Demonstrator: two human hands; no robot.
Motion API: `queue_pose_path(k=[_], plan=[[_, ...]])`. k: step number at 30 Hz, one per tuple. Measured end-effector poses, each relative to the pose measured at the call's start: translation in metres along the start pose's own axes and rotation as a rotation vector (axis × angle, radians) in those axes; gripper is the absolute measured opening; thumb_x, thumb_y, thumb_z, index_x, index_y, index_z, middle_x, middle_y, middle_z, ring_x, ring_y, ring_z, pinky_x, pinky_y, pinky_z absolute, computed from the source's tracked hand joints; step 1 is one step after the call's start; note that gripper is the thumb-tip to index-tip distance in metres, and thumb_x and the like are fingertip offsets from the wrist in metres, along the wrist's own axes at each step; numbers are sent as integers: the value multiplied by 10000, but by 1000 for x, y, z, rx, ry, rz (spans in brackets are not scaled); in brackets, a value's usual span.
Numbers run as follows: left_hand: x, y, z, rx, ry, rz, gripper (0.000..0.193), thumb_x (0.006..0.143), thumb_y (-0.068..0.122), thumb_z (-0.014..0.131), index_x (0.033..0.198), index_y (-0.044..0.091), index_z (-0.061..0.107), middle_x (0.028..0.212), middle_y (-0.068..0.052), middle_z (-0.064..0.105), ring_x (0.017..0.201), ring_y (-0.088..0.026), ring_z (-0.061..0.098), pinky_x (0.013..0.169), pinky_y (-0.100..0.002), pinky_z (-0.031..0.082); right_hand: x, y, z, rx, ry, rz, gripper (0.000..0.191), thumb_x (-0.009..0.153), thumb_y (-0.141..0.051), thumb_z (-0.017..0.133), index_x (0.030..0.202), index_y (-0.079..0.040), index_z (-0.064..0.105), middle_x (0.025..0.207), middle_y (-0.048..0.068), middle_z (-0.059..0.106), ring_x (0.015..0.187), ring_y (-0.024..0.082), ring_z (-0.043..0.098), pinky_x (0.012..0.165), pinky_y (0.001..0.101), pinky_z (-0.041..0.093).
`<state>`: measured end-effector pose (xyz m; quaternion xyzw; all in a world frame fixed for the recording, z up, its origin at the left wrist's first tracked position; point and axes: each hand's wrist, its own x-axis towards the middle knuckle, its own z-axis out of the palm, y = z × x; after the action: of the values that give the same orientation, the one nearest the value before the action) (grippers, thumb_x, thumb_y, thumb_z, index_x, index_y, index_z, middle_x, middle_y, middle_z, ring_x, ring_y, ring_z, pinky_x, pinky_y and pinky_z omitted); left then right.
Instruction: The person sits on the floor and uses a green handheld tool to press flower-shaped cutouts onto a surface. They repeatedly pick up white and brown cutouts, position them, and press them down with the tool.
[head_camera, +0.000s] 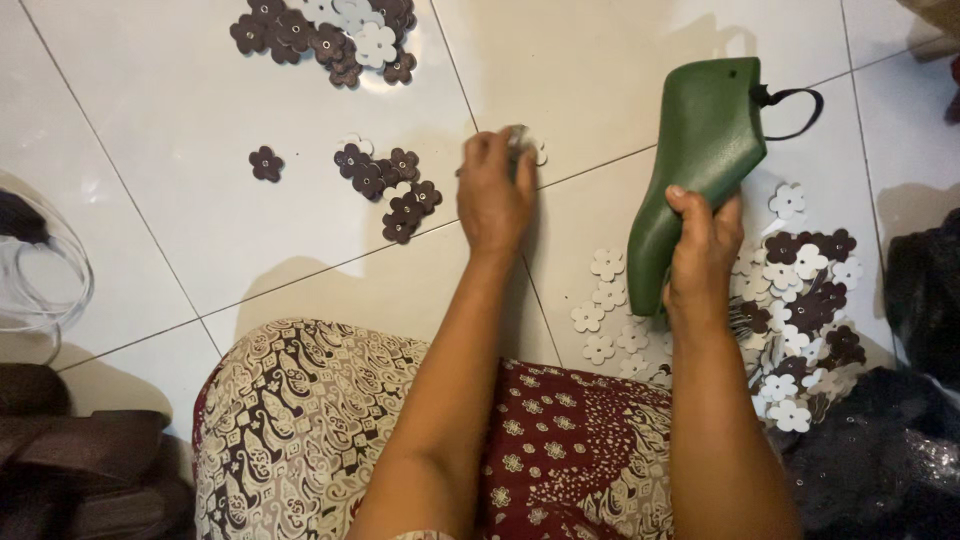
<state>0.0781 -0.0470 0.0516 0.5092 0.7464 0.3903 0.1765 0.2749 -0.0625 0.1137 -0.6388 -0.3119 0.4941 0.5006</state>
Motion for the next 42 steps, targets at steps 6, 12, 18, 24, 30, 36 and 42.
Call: queue_pose_path(k=[6,12,18,24,30,36,42], plan=[[-37,25,-2,-102,-541,85,144,917,184,687,1050,144,726,1040,-90,684,941,-322,685,813,-435,555,2,3,1,4,-42,-19,513,889,-99,650,1374,14,528,1187,82,622,1049,171,607,924,287,512],[-52,8,-33,-190,-236,-85,260,855,147,739,1101,94,675,1066,-108,673,957,-326,682,841,-420,552,1,8,-3,52,-70,-14,517,901,-76,652,1396,9,526,1199,68,630,1067,159,615,948,277,518],[-11,-37,-111,68,-10,-275,481,725,115,870,1129,21,627,1141,-159,594,1028,-347,646,898,-424,534,1,9,-1,-37,-80,41,487,895,-76,675,1362,-2,558,1168,63,650,1037,156,630,905,271,525],[-1,-33,-126,209,-113,-380,488,705,204,921,1064,13,653,1073,-167,643,987,-362,649,866,-457,528,-3,5,0,-181,-130,-12,485,888,-85,707,1347,-4,574,1152,67,658,997,151,622,855,271,525],[8,-29,-134,346,-243,-484,255,919,294,738,1001,52,736,983,-179,727,924,-365,687,848,-481,526,-1,-1,-1,-162,-84,91,535,853,-127,720,1356,-25,570,1138,66,662,980,147,633,836,272,536],[6,-16,-117,145,-59,-131,235,893,233,744,1041,52,768,957,-159,751,837,-313,717,749,-431,544,-1,-3,-1,-127,-97,78,538,864,-127,719,1368,-19,567,1153,63,657,1006,146,626,868,272,528],[15,15,-45,-180,-210,-372,285,842,297,785,992,55,769,792,-89,761,654,-224,676,652,-369,539,1,-1,0,-174,-97,63,537,858,-118,716,1367,-23,572,1164,64,662,1014,144,626,874,276,526]])
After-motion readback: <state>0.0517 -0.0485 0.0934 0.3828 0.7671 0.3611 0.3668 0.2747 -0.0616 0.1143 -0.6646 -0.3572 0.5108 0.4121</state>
